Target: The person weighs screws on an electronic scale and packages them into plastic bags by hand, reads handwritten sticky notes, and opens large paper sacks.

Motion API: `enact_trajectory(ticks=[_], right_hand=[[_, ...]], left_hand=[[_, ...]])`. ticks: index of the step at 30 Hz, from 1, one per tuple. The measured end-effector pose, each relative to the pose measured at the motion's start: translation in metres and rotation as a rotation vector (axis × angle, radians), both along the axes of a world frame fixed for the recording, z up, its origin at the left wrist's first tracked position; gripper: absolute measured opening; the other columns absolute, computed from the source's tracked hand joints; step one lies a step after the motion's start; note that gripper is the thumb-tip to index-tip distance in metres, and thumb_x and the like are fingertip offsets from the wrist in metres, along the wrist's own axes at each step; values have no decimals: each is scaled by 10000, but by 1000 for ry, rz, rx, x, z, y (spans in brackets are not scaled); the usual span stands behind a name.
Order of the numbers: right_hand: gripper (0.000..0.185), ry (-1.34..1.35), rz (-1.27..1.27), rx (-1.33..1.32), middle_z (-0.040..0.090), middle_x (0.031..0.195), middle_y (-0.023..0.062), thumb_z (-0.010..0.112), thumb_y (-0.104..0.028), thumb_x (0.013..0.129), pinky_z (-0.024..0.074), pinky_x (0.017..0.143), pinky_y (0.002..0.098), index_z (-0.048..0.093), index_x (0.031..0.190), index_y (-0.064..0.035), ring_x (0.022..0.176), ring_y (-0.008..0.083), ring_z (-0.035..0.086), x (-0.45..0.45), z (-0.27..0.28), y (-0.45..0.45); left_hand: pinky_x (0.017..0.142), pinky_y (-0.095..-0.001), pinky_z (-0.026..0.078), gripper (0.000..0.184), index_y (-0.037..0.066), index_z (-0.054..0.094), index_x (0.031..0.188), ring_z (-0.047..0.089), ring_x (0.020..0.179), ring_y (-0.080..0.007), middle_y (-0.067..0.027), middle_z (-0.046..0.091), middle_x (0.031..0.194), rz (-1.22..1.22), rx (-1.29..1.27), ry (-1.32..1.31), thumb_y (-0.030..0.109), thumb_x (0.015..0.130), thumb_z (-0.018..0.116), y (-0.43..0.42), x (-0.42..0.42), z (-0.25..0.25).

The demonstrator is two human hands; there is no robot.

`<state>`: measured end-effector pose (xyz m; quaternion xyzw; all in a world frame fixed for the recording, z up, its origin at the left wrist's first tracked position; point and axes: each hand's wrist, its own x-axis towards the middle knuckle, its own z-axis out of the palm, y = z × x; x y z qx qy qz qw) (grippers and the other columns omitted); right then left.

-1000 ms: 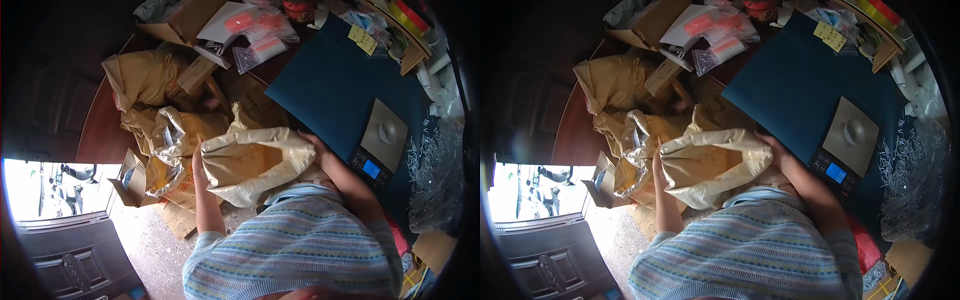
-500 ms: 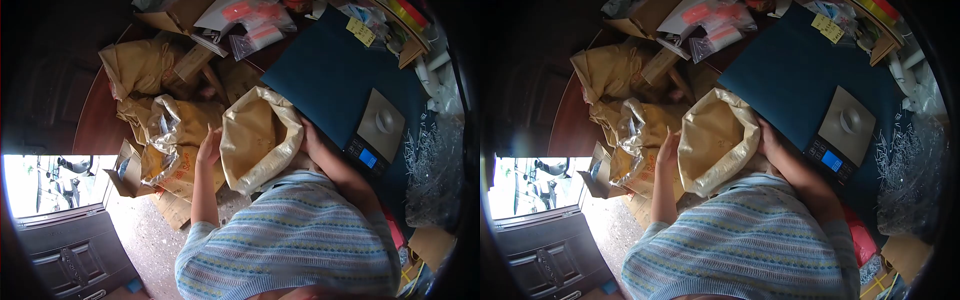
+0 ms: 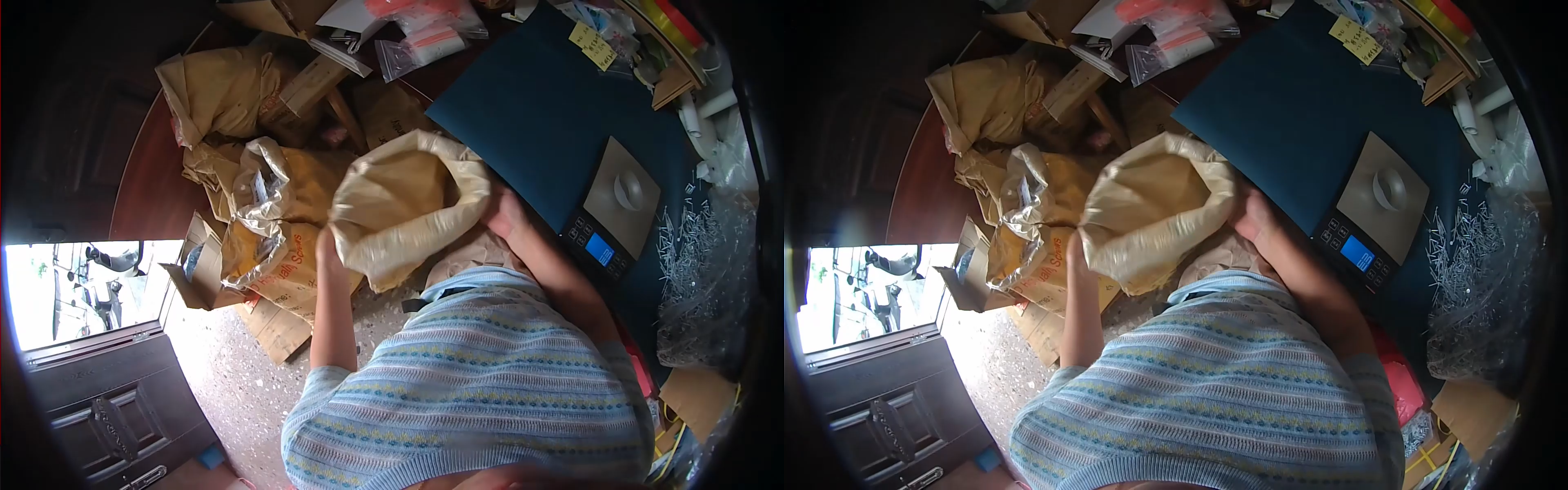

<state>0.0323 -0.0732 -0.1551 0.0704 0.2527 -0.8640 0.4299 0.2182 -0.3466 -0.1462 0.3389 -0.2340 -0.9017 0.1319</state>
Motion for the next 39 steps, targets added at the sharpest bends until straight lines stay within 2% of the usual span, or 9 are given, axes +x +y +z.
enact_trajectory(ticks=[5, 10, 12, 17, 23, 26, 32, 35, 39], right_hand=[[474, -5, -110, -147, 485, 1254, 130, 414, -395, 930, 388, 997, 444, 437, 1242, -39, 1154, 270, 479, -2, -30, 7], [465, -49, -57, 96, 484, 1262, 106, 382, -411, 940, 401, 980, 412, 436, 1254, -72, 1140, 250, 487, 1, 26, 7], [398, -56, 9, 104, 561, 1149, 80, 354, -363, 954, 447, 911, 373, 498, 1198, -83, 1033, 204, 551, 3, -18, 8], [369, -83, 226, -42, 631, 929, 50, 385, -383, 934, 505, 742, 352, 588, 1043, -95, 819, 170, 608, 3, -39, 6], [334, -50, 271, 175, 626, 880, 30, 443, -385, 911, 499, 715, 334, 601, 1002, -104, 780, 149, 597, 16, -17, -3], [321, -56, 311, 162, 624, 909, 33, 445, -367, 917, 494, 737, 328, 600, 1011, -102, 804, 145, 593, 14, -14, -1], [425, -62, 459, 181, 632, 964, 96, 515, -420, 893, 506, 754, 309, 583, 1039, -26, 857, 150, 615, -12, 15, 28], [436, 0, 460, 183, 614, 1038, 97, 545, -425, 877, 491, 803, 316, 568, 1076, -38, 916, 168, 606, -12, 25, 22], [511, 359, 279, 431, 515, 1214, 98, 536, -392, 891, 403, 926, 393, 440, 1249, -40, 1127, 194, 480, -14, 27, 15]], left_hand=[[967, -461, 409, 292, -46, 502, 1122, 516, 1075, -333, -216, 530, 1167, 422, -45, 64, 114, 933, 348, -57, 0, -22], [912, -427, 455, 294, -62, 504, 1118, 561, 1014, -297, -197, 567, 1103, 36, 112, 300, 120, 924, 379, -55, -10, -31], [847, -367, 486, 307, -50, 517, 1114, 594, 949, -251, -157, 596, 1064, -198, 77, 122, 161, 925, 398, -32, -15, -8], [833, -287, 460, 288, 31, 518, 1173, 592, 935, -175, -102, 604, 1034, -163, -696, -336, 122, 900, 512, -40, -24, -16], [909, -316, 419, 437, 40, 470, 1252, 496, 1141, -248, -164, 504, 1235, -352, -1612, 97, 188, 862, 601, -12, -92, 24], [839, -312, 446, 368, 30, 527, 1156, 575, 995, -206, -155, 610, 1033, -531, -1885, 129, 220, 854, 617, 24, -122, 44], [663, -247, 426, 308, -27, 628, 911, 496, 719, -68, 29, 579, 751, -1026, -956, 161, 278, 864, 630, -18, -126, 61], [691, -224, 439, 326, -19, 636, 908, 536, 770, -63, -5, 623, 812, -1140, -952, 66, 303, 858, 633, -57, -133, 54], [630, -245, 491, 337, -8, 630, 945, 604, 707, -107, -67, 646, 838, -623, -671, -97, 320, 874, 600, -50, -139, 72]])
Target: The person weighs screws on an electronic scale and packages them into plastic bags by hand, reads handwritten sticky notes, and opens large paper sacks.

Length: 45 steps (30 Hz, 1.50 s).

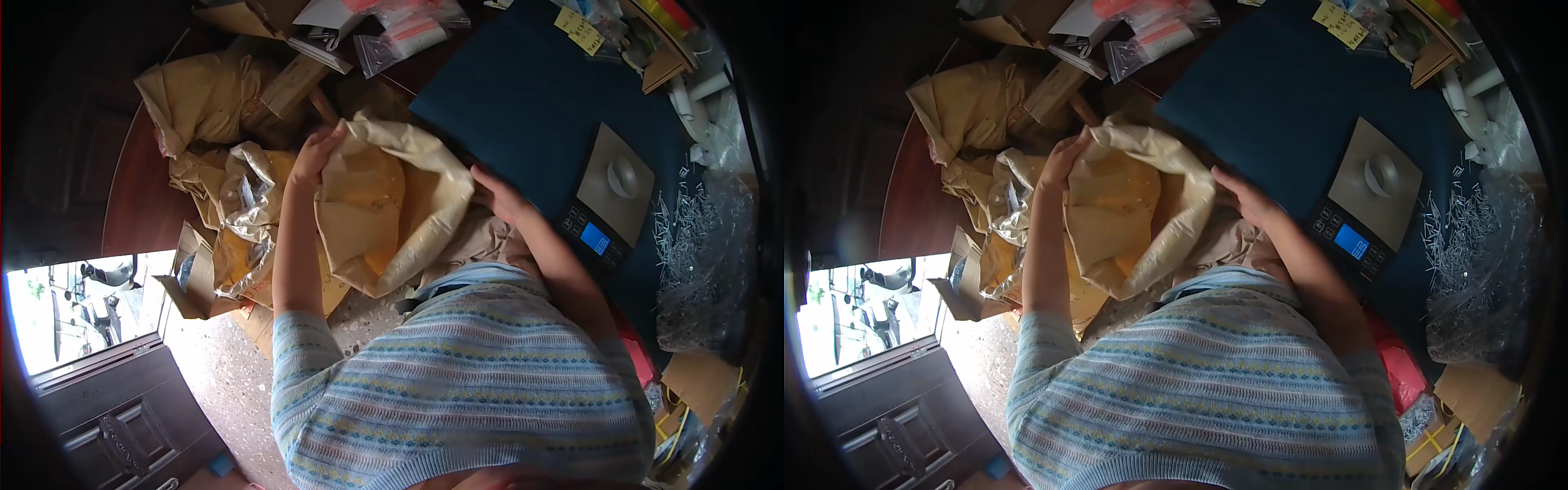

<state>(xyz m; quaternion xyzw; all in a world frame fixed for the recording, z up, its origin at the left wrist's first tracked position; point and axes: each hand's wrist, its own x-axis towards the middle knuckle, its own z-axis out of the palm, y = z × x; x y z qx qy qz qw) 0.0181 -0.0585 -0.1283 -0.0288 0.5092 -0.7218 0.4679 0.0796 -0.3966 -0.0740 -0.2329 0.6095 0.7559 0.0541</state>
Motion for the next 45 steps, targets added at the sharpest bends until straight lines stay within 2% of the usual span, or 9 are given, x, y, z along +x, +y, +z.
enact_trajectory(ticks=[5, 7, 9, 15, 27, 32, 39, 41, 45], right_hand=[[909, -88, 116, 229, 148, 1457, 167, 592, -419, 849, 263, 1016, 553, 12, 1419, -15, 1337, 296, 201, 36, 14, -18], [1121, -14, 197, 390, 209, 1410, 276, 675, -466, 757, 330, 990, 530, -102, 1392, 34, 1284, 379, 280, 48, 16, -29], [1107, -209, 101, 115, 266, 1363, 299, 709, -388, 754, 386, 969, 453, -87, 1388, 49, 1226, 376, 369, 62, -9, -34], [468, 241, 63, 491, 577, 1010, 120, 601, -346, 862, 481, 799, 327, 478, 1118, 25, 941, 185, 562, 61, -72, -45], [350, -369, -249, -242, 614, 1011, 58, 577, -376, 871, 497, 804, 335, 561, 1086, -101, 924, 188, 590, 32, -35, -25], [270, -405, -280, -60, 612, 1056, 65, 548, -250, 882, 486, 846, 375, 563, 1101, -94, 970, 203, 588, 17, -24, -15], [507, 212, 19, 312, 553, 1120, 160, 589, -251, 842, 456, 844, 327, 425, 1226, 36, 991, 227, 557, 24, -78, -22], [779, 804, 153, 310, 430, 1259, 309, 562, -335, 831, 387, 968, 365, 194, 1326, 141, 1140, 362, 484, 24, -119, -26], [976, 907, 389, 596, 183, 1327, 439, 518, -461, 830, 300, 1049, 356, 8, 1294, 228, 1288, 400, 289, 35, -68, -25]], left_hand=[[574, -269, 507, 318, -5, 610, 963, 613, 646, -146, -66, 639, 803, 270, 119, 146, 299, 919, 525, 7, 1, -15], [573, -270, 509, 321, -4, 609, 967, 611, 642, -146, -60, 636, 788, 362, 100, 218, 301, 923, 516, 8, 2, -26], [601, -276, 514, 327, -3, 590, 1024, 611, 688, -161, -73, 631, 852, 502, 137, 343, 297, 928, 504, 15, 3, -28], [734, -347, 514, 389, 11, 535, 1142, 588, 893, -223, -101, 583, 1036, 751, 219, 468, 333, 945, 442, 38, 23, -17], [852, -495, 454, 415, 62, 553, 1083, 569, 938, -336, -131, 606, 1015, 794, 623, 320, 416, 896, 443, -55, 119, -97], [876, -496, 433, 386, 54, 544, 1120, 555, 980, -313, -123, 589, 1063, 664, 638, 399, 362, 913, 439, -30, 109, -76], [778, -338, 497, 307, 47, 492, 1136, 578, 934, -200, -67, 588, 1016, 525, 303, 414, 79, 841, 574, -22, 77, -67], [747, -319, 504, 315, 49, 495, 1110, 587, 898, -187, -66, 589, 1003, 499, 169, 442, 18, 812, 592, -19, 68, -63], [689, -272, 502, 437, 61, 466, 1130, 594, 852, -171, -61, 583, 953, 460, -46, 438, -42, 742, 640, -38, 48, -86]])
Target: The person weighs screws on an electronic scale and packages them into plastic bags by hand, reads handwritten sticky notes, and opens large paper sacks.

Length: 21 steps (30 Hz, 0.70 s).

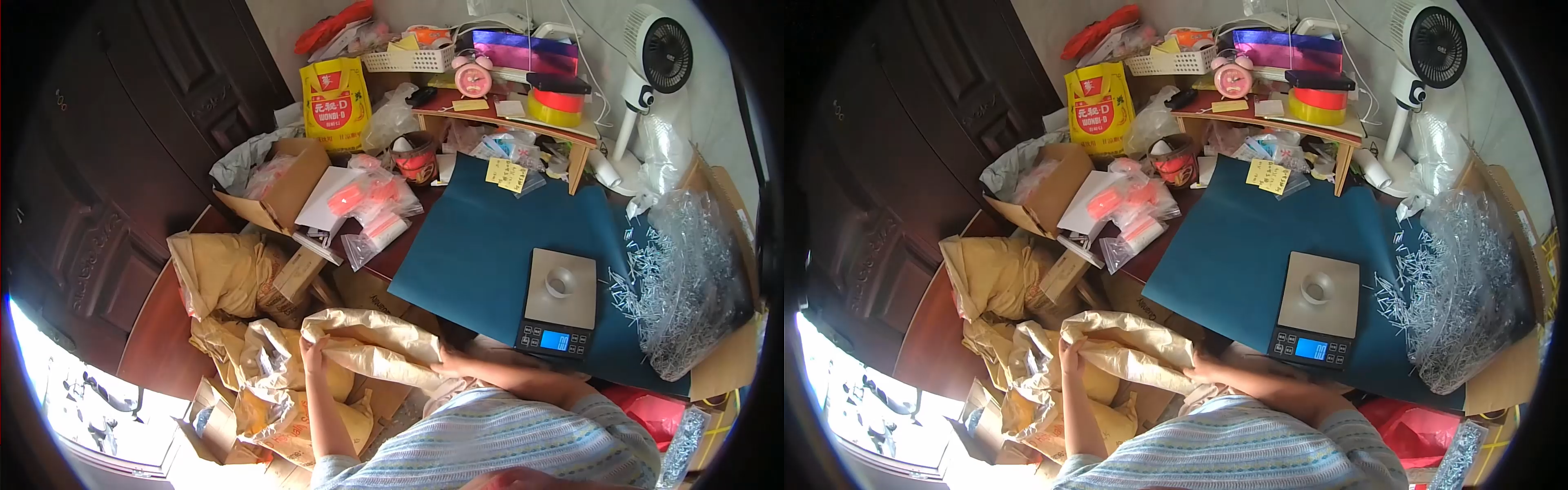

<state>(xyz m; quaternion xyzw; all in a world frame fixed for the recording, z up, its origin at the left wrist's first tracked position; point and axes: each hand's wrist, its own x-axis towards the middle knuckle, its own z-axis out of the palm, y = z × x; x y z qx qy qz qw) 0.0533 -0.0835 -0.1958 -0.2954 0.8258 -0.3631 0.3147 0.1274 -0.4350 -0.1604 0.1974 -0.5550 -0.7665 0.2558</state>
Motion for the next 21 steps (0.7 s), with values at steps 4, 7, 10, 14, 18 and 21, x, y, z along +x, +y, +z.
enact_trajectory(ticks=[4, 7, 10, 14, 18, 21], right_hand=[[874, 109, -3, 30, 279, 1357, 341, 493, -485, 850, 305, 1045, 373, 125, 1344, 135, 1296, 360, 304, 10, 29, 6], [593, 1, 80, -34, 429, 1301, 253, 521, -380, 883, 345, 1025, 374, 387, 1296, 23, 1219, 341, 425, 9, 50, 16], [495, -111, 258, -156, 519, 1214, 227, 567, -282, 879, 421, 963, 371, 443, 1249, 21, 1133, 305, 515, 9, 65, 25], [384, -266, 318, -275, 582, 1142, 142, 540, -216, 912, 454, 914, 313, 474, 1231, -12, 1062, 202, 559, 9, 127, 61], [375, -220, 196, -340, 588, 1134, 143, 521, -218, 917, 477, 896, 319, 479, 1224, -8, 1047, 220, 578, 9, 188, 117], [349, -159, 34, -365, 596, 1129, 125, 516, -213, 920, 480, 890, 324, 489, 1222, -40, 1025, 219, 590, 12, 191, 155]], left_hand=[[785, -372, 472, 615, 132, 374, 1264, 558, 981, -264, -125, 506, 1135, 381, -444, -704, 78, 732, 677, -23, -8, -27], [946, -475, 347, 797, 212, 279, 1368, 402, 1196, -339, -166, 350, 1327, 520, -826, -1157, 302, 710, 720, -12, -5, -17], [1021, -481, 264, 1034, 204, 125, 1423, 244, 1321, -301, -177, 191, 1444, 305, -979, -1357, 293, 632, 784, 13, 7, 1], [1056, -527, 190, 1079, 170, 13, 1437, 106, 1369, -333, -215, 77, 1471, 203, -1022, -1318, 317, 666, 754, 17, 9, -22], [1043, -528, 243, 1032, 68, -15, 1426, 99, 1358, -388, -296, 46, 1444, 205, -967, -1203, 514, 757, 632, 38, 9, -38], [1030, -478, 300, 1050, 8, 22, 1413, 172, 1321, -426, -337, 134, 1404, 186, -778, -973, 610, 757, 579, 62, 6, -58]])
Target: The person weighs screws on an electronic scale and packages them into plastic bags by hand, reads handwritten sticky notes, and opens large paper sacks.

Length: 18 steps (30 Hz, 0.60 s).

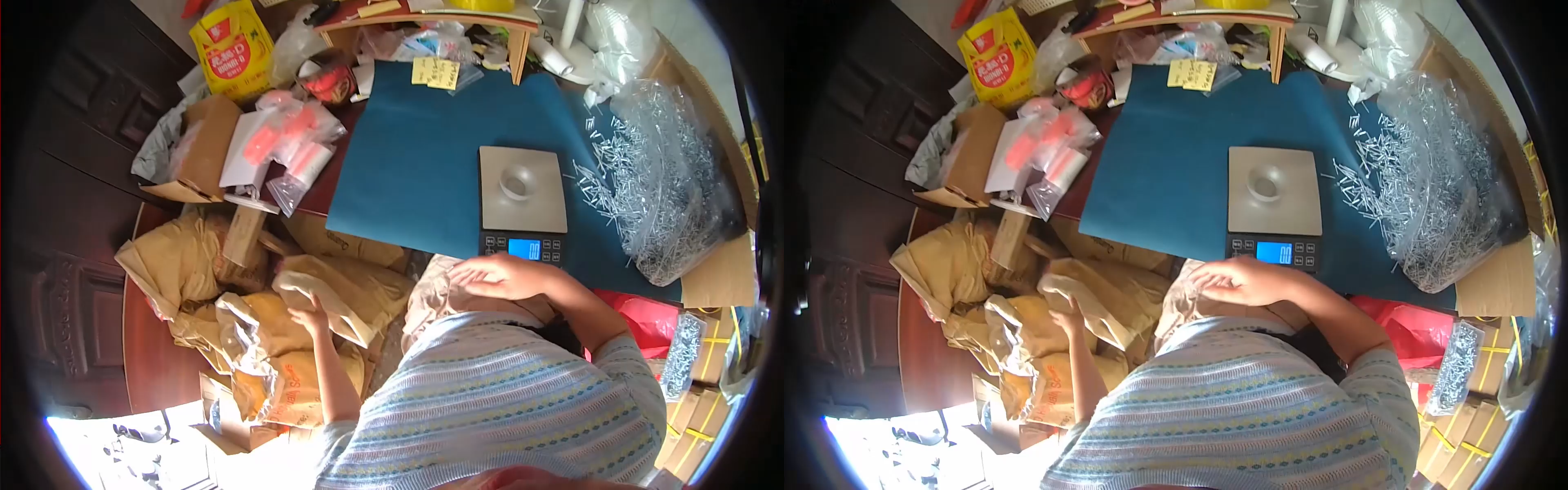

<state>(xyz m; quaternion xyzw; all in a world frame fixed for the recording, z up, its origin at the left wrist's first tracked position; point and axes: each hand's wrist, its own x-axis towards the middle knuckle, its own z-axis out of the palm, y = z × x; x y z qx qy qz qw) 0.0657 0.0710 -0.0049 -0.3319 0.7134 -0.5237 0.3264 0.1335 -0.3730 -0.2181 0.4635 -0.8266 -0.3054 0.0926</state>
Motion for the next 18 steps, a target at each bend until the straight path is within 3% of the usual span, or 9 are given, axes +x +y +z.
enact_trajectory(ticks=[4, 7, 9, 11, 13, 15, 16, 17, 18], right_hand=[[311, -13, -222, -97, 607, 1110, 119, 514, -107, 911, 451, 903, 303, 494, 1209, -22, 1045, 191, 575, 10, 3, 45], [289, -30, -430, -151, 611, 1098, 100, 521, -95, 906, 457, 881, 301, 515, 1181, -6, 1033, 170, 574, 15, 10, 82], [270, 26, -670, -125, 618, 1085, 83, 527, -109, 905, 464, 849, 297, 538, 1157, -13, 1017, 164, 580, 14, 10, 111], [270, 407, -898, 93, 610, 1103, 81, 546, -104, 879, 459, 832, 311, 558, 1141, -38, 996, 195, 586, 3, 9, 140], [283, 902, -993, 483, 599, 1033, 147, 563, -88, 830, 428, 868, 377, 555, 1109, -40, 978, 326, 559, -10, 2, 172], [279, 964, -1048, 529, 594, 1029, 148, 555, -66, 816, 426, 869, 391, 553, 1095, -44, 981, 330, 553, -30, -10, 206], [286, 969, -1068, 576, 591, 1042, 149, 561, -76, 812, 426, 871, 393, 554, 1096, -49, 994, 329, 548, -43, -16, 222], [293, 973, -1086, 623, 588, 1055, 151, 568, -86, 807, 427, 873, 394, 556, 1098, -53, 1007, 328, 544, -58, -22, 239], [300, 976, -1102, 671, 586, 1067, 152, 574, -96, 803, 427, 875, 395, 557, 1100, -57, 1020, 327, 539, -73, -27, 256]], left_hand=[[992, -405, 361, 931, -1, 142, 1387, 376, 1230, -336, -265, 354, 1332, -130, 414, 182, 418, 758, 686, 18, -8, -40], [957, -380, 391, 893, 14, 215, 1355, 467, 1133, -293, -211, 459, 1250, -235, 147, 59, 228, 686, 766, 29, -6, -56], [903, -393, 440, 990, 85, 214, 1373, 470, 1133, -304, -209, 406, 1306, -164, 96, 70, 108, 580, 806, 25, -8, -64], [871, -434, 449, 964, 146, 221, 1388, 485, 1083, -333, -197, 357, 1331, -298, 23, 258, 51, 600, 768, -16, -2, -117], [894, -488, 394, 863, 240, 217, 1400, 435, 1102, -341, -162, 333, 1332, 81, 778, 439, 152, 697, 710, -12, -7, -85], [945, -525, 291, 605, 349, 319, 1358, 248, 1233, -327, -113, 242, 1390, 258, 1146, 731, 424, 804, 553, -50, -18, -81], [891, -498, 382, 583, 242, 392, 1342, 427, 1129, -306, -149, 362, 1362, 304, 1145, 690, 290, 791, 576, -36, -23, -29], [743, -442, 453, 561, 119, 421, 1306, 533, 896, -284, -164, 508, 1174, -243, 439, 387, 146, 754, 520, -46, -26, -16], [595, -387, 525, 553, -5, 450, 1269, 639, 663, -262, -178, 653, 986, -401, -471, 99, 2, 717, 463, -58, -29, -4]])
